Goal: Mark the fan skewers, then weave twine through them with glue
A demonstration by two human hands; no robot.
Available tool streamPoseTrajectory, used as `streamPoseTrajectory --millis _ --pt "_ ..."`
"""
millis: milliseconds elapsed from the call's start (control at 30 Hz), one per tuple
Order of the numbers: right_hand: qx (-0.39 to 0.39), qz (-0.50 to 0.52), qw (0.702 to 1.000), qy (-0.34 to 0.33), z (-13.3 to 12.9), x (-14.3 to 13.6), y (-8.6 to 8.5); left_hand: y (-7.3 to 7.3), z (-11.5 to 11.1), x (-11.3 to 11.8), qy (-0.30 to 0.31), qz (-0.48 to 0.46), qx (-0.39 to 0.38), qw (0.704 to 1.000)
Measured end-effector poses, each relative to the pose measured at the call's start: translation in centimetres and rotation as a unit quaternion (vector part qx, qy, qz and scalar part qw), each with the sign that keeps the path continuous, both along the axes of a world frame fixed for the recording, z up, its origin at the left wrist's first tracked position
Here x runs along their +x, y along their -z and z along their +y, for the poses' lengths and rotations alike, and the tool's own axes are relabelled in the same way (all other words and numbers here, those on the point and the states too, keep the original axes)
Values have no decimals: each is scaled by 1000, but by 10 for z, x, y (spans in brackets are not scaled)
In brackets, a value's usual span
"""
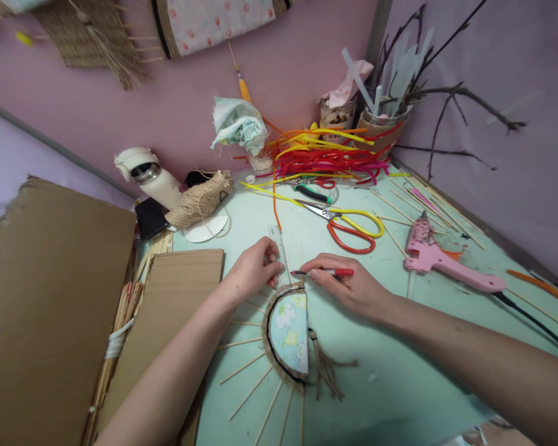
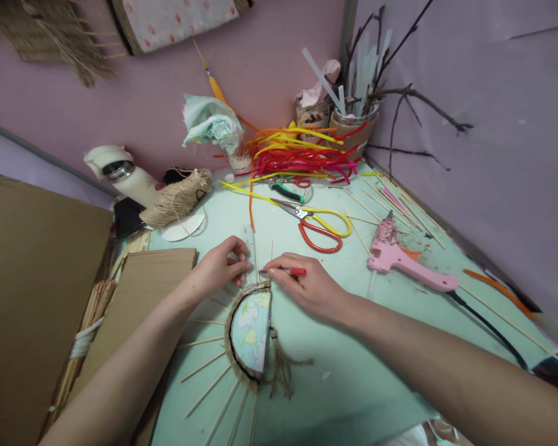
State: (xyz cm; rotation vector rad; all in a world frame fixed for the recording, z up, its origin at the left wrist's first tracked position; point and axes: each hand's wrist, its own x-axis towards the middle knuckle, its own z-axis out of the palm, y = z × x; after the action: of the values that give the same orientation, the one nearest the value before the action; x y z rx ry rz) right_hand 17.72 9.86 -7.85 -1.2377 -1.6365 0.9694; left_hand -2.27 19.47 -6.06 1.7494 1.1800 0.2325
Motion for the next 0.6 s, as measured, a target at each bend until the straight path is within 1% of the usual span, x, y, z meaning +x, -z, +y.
streamPoseTrajectory --millis 133,300,367,467,533,600 --pt "-6 -2 1000 3 0 0 -1 0 0 0 -2 5 -1 1000" --pt "3 2 999 39 0 3 -1 -1 -1 1 -10 0 -14 1000" --pt "-3 11 999 46 -1 5 0 -3 0 1 -14 -5 -19 1000" --pt "-38 16 999 32 -3 6 1 -11 1 1 -32 -22 -30 999" --pt "-43 -16 999 20 -5 5 0 -16 2 1 -55 -34 -35 997" --pt "-28 -77 997 11 -7 3 0 -20 2 3 -74 -47 -32 996"
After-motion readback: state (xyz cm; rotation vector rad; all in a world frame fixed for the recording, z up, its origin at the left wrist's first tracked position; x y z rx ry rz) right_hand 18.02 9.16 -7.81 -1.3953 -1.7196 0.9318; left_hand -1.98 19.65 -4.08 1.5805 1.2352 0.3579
